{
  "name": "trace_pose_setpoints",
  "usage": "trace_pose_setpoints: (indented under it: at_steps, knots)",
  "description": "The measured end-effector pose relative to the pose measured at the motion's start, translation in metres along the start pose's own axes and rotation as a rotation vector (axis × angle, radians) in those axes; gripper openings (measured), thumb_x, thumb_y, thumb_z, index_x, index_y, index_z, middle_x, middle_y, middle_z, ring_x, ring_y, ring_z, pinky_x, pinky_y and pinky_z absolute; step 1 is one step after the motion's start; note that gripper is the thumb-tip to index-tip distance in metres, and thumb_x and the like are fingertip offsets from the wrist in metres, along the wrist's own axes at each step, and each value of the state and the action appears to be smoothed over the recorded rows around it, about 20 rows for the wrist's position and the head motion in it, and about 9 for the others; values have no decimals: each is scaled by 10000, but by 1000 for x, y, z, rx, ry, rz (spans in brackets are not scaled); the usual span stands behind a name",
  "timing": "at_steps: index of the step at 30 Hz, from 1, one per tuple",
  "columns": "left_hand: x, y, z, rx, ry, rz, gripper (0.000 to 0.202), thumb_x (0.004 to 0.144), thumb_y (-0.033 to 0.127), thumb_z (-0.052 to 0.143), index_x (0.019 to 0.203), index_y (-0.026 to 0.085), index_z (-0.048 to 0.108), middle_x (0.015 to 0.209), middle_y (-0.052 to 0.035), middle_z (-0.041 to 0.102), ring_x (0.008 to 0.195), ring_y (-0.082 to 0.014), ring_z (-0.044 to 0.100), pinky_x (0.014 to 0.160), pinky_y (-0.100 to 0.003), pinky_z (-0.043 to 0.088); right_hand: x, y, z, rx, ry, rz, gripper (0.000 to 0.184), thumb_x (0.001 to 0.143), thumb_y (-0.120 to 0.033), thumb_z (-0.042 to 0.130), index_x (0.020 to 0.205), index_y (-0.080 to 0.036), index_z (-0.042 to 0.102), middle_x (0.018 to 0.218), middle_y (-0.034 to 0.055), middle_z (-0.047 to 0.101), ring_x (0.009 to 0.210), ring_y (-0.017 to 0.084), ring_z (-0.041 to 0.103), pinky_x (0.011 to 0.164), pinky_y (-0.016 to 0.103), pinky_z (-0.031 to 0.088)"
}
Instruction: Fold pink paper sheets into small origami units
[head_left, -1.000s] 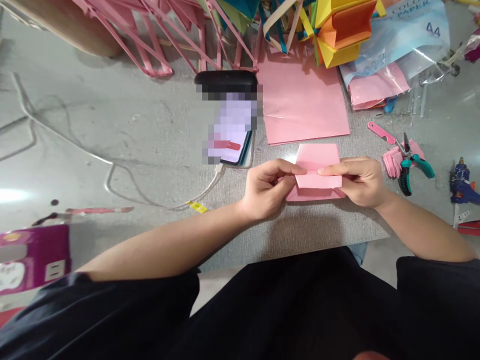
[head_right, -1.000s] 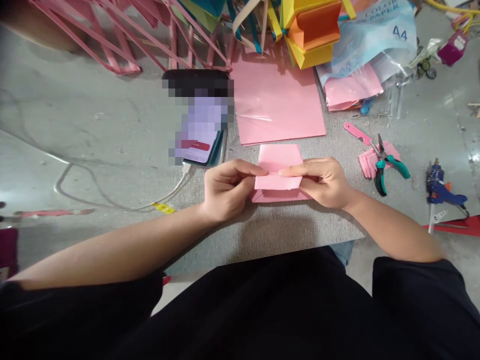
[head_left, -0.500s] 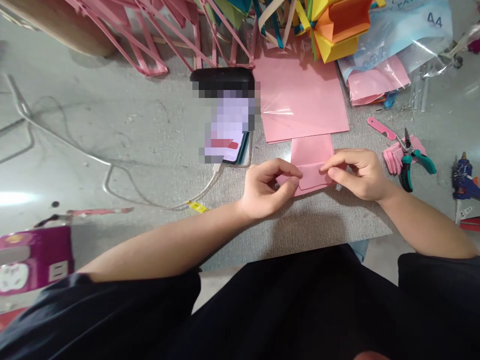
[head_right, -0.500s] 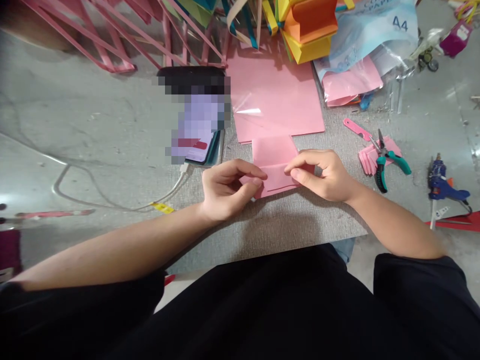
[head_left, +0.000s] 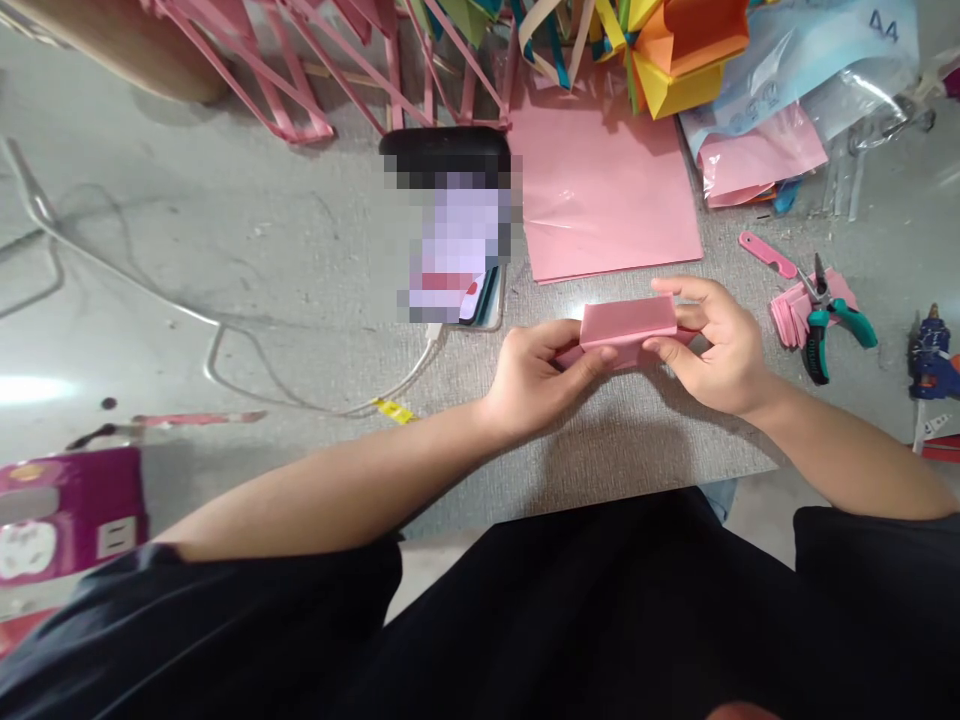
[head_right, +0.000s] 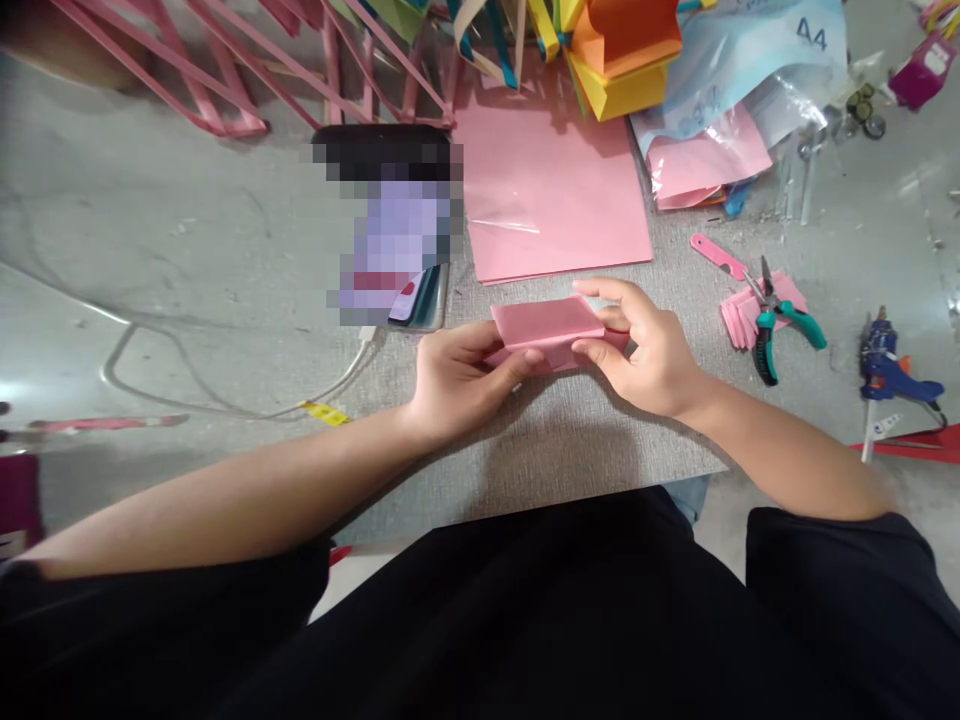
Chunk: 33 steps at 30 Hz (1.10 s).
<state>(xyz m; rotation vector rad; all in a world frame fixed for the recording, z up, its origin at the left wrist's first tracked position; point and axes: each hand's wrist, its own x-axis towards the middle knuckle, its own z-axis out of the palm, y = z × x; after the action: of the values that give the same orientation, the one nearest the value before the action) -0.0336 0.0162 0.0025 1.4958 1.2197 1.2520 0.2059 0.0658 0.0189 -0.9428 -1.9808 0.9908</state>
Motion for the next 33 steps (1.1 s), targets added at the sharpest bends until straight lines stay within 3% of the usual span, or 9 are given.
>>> trace_pose_setpoints:
  at_steps: [4, 7, 12, 19, 22, 24, 28, 33]
  knots:
    - [-2, 3, -1, 28, 31, 63, 274, 1019, 456, 838, 922, 206, 894, 640, -5, 731, 524, -125, 605, 446, -235, 455, 7, -8, -7, -53, 10, -128, 278, 1019, -323, 860, 1282, -275, 781, 1098, 36, 851, 960, 219, 827, 854, 354, 678]
    - [-3, 4, -2, 35, 29, 145, 137, 994, 328, 855, 936, 217, 912, 598, 15, 718, 466, -102, 559, 424, -226, 416, 15, -11, -12, -49, -63, -183, 148, 1006, -380, 887, 1058, -257, 824, 989, 29, 781, 826, 179, 725, 711, 319, 600]
    - [-3, 7, -4, 129, -24, 287, 135, 994, 184, 775, 989, 184, 909, 712, -20, 826, 524, -102, 668, 496, -205, 503, 17, -13, -9, 42, -116, -192, 58, 1008, -194, 844, 958, -218, 828, 828, -18, 688, 672, 107, 589, 567, 255, 434]
    - [-4, 8, 0, 150, -11, 336, 97, 993, 176, 801, 979, 195, 895, 703, -11, 821, 542, -112, 701, 506, -208, 507, 16, -23, -8, 29, -120, -176, 167, 993, -163, 831, 838, -198, 780, 806, -17, 702, 662, 94, 609, 580, 248, 445]
    - [-3, 10, -1, 158, -36, 365, 124, 971, 127, 773, 952, 184, 881, 667, 3, 786, 509, -93, 648, 486, -196, 465, 16, -25, -7, 60, -142, -134, 68, 985, -221, 859, 939, -218, 809, 880, 4, 773, 737, 131, 683, 645, 272, 518]
    - [-3, 10, -2, 172, -70, 370, 130, 973, 146, 768, 889, 182, 861, 604, 25, 727, 469, -76, 577, 462, -190, 421, 16, -24, -6, 92, -198, -126, 105, 995, -256, 865, 920, -213, 805, 845, 1, 773, 716, 132, 683, 635, 277, 520]
    - [-4, 10, -4, 147, -141, 291, 150, 1005, 194, 761, 910, 182, 876, 580, 32, 698, 465, -74, 564, 457, -181, 406, 17, -24, -9, 50, -277, -177, 236, 1032, -232, 815, 806, -206, 751, 713, -24, 705, 640, 117, 629, 577, 263, 472]
    - [-2, 12, -7, 103, -165, 166, 211, 1045, 235, 710, 965, 179, 897, 620, 6, 739, 508, -101, 632, 481, -193, 460, 22, -22, -26, -78, -255, -199, 359, 998, -264, 855, 713, -249, 637, 648, -53, 620, 592, 121, 549, 558, 300, 426]
